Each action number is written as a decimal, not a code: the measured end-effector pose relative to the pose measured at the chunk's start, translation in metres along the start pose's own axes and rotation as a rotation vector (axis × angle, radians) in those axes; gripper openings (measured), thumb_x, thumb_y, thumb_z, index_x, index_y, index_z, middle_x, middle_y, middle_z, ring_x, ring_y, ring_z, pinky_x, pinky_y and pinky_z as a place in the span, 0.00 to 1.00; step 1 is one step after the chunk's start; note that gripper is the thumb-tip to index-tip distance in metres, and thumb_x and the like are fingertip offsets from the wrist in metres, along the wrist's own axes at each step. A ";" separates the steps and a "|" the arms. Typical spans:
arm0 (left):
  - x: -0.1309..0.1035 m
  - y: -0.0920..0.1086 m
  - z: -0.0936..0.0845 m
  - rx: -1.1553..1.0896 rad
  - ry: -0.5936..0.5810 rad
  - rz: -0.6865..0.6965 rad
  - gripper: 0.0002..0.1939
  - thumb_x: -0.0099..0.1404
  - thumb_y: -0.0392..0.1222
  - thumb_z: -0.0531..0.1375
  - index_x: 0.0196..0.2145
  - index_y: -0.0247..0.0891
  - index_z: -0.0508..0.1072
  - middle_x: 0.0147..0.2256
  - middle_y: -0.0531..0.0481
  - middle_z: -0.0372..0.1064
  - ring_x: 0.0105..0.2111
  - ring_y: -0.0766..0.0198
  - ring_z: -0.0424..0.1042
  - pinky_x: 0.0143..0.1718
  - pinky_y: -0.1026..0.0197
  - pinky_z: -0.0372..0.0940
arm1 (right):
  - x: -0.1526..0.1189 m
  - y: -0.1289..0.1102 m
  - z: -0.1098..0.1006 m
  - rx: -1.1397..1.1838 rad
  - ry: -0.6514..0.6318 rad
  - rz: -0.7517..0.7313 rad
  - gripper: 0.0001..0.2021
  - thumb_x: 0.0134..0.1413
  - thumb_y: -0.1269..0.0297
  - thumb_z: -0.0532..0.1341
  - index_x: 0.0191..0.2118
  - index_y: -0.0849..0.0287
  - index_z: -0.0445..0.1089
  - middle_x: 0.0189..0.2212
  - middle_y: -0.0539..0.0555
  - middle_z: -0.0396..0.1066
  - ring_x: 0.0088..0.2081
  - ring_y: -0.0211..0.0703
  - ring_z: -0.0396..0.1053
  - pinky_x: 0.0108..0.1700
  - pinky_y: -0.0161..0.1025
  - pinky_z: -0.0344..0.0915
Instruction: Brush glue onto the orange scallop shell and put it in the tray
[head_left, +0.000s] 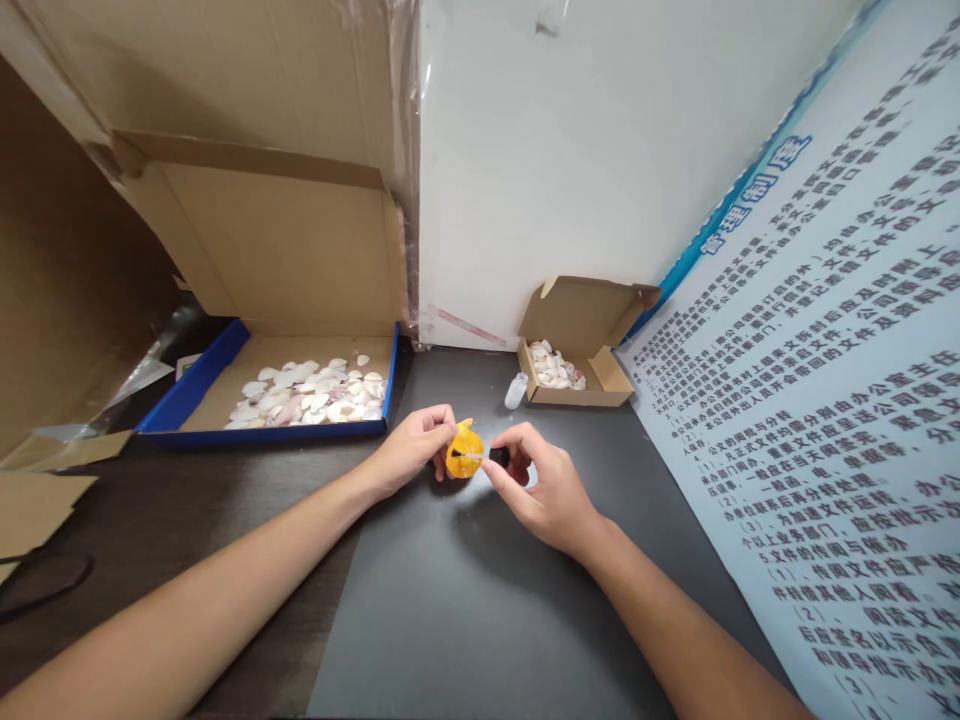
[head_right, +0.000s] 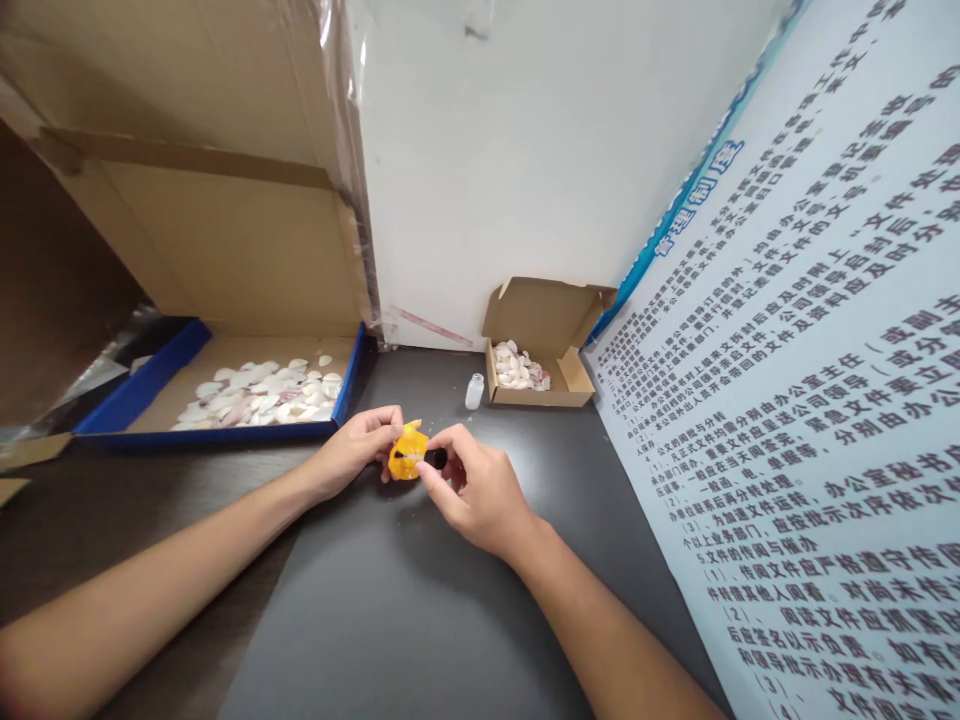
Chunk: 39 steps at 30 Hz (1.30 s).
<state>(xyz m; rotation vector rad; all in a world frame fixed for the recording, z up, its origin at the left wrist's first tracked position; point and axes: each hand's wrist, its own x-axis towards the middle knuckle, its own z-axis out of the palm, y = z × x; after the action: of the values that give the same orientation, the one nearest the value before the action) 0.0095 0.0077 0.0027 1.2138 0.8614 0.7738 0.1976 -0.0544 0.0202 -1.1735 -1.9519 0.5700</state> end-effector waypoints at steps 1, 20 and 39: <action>0.000 0.000 0.000 -0.001 0.001 0.001 0.15 0.57 0.49 0.60 0.25 0.38 0.59 0.19 0.54 0.70 0.16 0.70 0.67 0.15 0.70 0.62 | 0.000 0.000 0.000 -0.009 -0.020 -0.001 0.05 0.56 0.64 0.60 0.37 0.57 0.63 0.21 0.44 0.60 0.21 0.34 0.59 0.26 0.32 0.58; 0.000 -0.001 -0.001 0.000 -0.001 -0.018 0.11 0.58 0.47 0.57 0.26 0.38 0.60 0.18 0.53 0.70 0.13 0.69 0.67 0.12 0.72 0.57 | 0.001 0.002 0.001 0.009 0.097 -0.011 0.06 0.56 0.65 0.60 0.39 0.56 0.63 0.21 0.44 0.60 0.21 0.33 0.61 0.26 0.30 0.61; 0.002 -0.002 -0.003 -0.025 -0.011 -0.041 0.10 0.60 0.46 0.56 0.28 0.38 0.60 0.19 0.51 0.72 0.15 0.66 0.70 0.15 0.69 0.63 | 0.001 0.003 0.002 -0.012 0.034 -0.079 0.05 0.56 0.66 0.61 0.39 0.57 0.66 0.25 0.46 0.65 0.23 0.34 0.62 0.28 0.31 0.62</action>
<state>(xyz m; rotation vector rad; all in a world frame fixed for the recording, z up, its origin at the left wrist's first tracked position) 0.0079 0.0098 -0.0001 1.1738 0.8629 0.7418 0.1977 -0.0522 0.0168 -1.1008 -1.9655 0.4945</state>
